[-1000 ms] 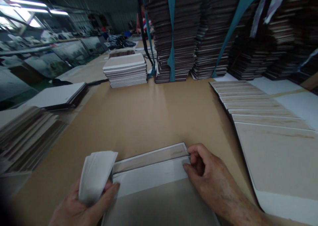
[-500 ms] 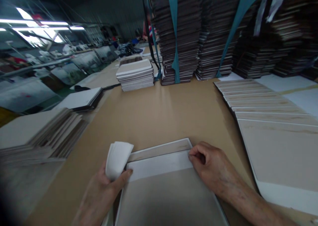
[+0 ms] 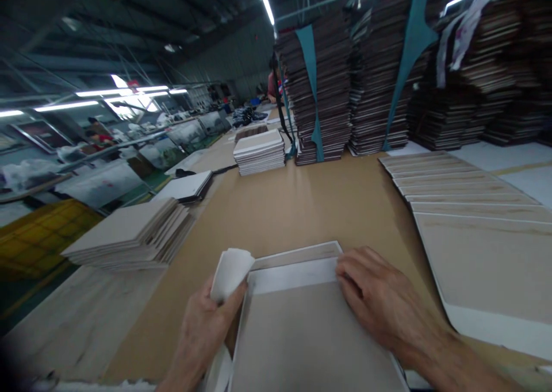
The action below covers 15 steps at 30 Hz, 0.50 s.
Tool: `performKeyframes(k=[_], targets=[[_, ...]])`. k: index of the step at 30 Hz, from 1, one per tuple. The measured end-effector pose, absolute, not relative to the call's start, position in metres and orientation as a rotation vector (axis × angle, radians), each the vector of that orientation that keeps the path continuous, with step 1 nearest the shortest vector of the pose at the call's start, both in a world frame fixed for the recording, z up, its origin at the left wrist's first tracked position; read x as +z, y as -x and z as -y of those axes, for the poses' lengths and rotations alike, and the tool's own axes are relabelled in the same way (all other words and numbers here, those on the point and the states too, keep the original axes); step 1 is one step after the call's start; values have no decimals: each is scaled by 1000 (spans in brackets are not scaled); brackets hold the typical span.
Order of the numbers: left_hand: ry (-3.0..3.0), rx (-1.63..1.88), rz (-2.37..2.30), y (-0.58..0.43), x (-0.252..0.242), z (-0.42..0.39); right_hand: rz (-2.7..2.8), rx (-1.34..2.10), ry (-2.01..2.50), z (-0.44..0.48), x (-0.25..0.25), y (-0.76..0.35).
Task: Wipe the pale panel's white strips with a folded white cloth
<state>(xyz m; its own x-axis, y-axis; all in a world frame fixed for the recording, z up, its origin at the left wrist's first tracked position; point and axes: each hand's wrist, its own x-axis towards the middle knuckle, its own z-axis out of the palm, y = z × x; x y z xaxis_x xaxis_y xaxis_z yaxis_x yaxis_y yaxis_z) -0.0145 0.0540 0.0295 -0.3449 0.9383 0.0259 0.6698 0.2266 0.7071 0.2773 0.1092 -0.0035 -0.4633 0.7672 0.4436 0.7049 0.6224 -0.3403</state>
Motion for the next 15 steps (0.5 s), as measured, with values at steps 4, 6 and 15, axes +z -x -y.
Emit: performKeyframes(k=[4,6,15], targets=[[-1955,683,-1795,6,25,-42,2432,-190,966,-93,-11,-261],[-2014,561,-1832,5,21,-39,2481,-303,989,-91,-17,-260],[-1765,616,-2124,41,23,24,2337,-302,1238,-67,-52,-325]])
